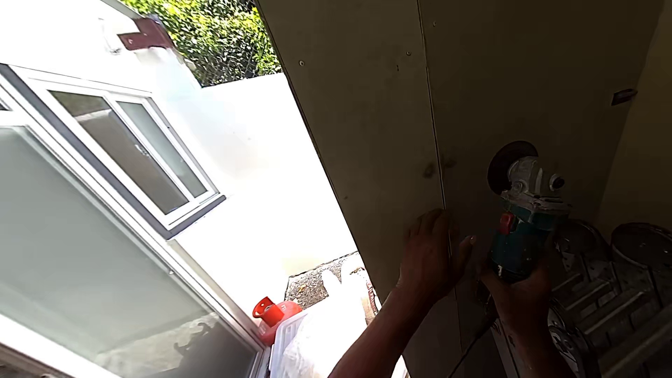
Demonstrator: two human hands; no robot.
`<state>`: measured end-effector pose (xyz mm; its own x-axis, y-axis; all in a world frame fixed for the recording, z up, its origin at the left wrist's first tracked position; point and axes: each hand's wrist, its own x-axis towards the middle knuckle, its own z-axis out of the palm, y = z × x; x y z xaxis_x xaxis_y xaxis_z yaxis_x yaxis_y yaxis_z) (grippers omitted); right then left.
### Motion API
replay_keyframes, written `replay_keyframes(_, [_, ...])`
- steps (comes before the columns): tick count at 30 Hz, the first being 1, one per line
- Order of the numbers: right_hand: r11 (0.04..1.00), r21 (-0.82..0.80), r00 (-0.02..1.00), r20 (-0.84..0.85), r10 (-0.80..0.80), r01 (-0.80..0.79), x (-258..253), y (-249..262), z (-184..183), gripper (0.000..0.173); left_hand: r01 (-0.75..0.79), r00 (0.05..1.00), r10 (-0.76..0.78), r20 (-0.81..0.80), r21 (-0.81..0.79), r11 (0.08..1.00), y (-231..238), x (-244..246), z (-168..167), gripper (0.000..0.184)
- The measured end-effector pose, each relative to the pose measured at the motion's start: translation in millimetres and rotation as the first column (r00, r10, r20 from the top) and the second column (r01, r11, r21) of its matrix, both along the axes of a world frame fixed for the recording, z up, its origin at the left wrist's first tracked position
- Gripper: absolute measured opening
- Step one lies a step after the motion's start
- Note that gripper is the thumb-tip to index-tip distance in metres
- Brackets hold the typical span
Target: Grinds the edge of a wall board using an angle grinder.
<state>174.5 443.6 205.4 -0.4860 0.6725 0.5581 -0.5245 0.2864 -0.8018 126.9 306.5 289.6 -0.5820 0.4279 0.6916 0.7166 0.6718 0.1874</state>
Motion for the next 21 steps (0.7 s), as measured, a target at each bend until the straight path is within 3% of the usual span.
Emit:
replay_keyframes(2, [0.999,-0.041,1.0,-0.005,-0.007,0.007,5.3,6.4,3.5,0.087,-0.288,0.929,0.249,-0.274,-0.11,0.951,-3.0,-18.7,8.3,0.064])
replay_keyframes(5, [0.998,-0.068,0.999,-0.044,0.004,-0.007,10.2,13.1,6.9,0.086,-0.519,0.785,0.395,-0.478,-0.156,0.841,-2.9,-44.6,23.3,0.073])
replay_keyframes(9, [0.998,-0.059,0.997,-0.076,0.017,-0.021,13.7,17.6,6.0,0.087,-0.574,0.718,0.377,-0.585,-0.193,0.796,-6.1,-52.9,32.3,0.066])
replay_keyframes(16, [0.995,0.093,0.996,-0.083,0.029,-0.022,6.5,17.6,4.4,0.082,-0.628,0.694,0.362,-0.622,-0.277,0.727,-12.7,-40.9,37.5,0.061])
replay_keyframes(21, [0.994,0.075,0.996,-0.035,0.078,-0.076,-5.1,8.0,8.4,0.083,-0.667,0.675,0.389,-0.627,-0.293,0.686,-4.0,-39.5,45.1,0.061])
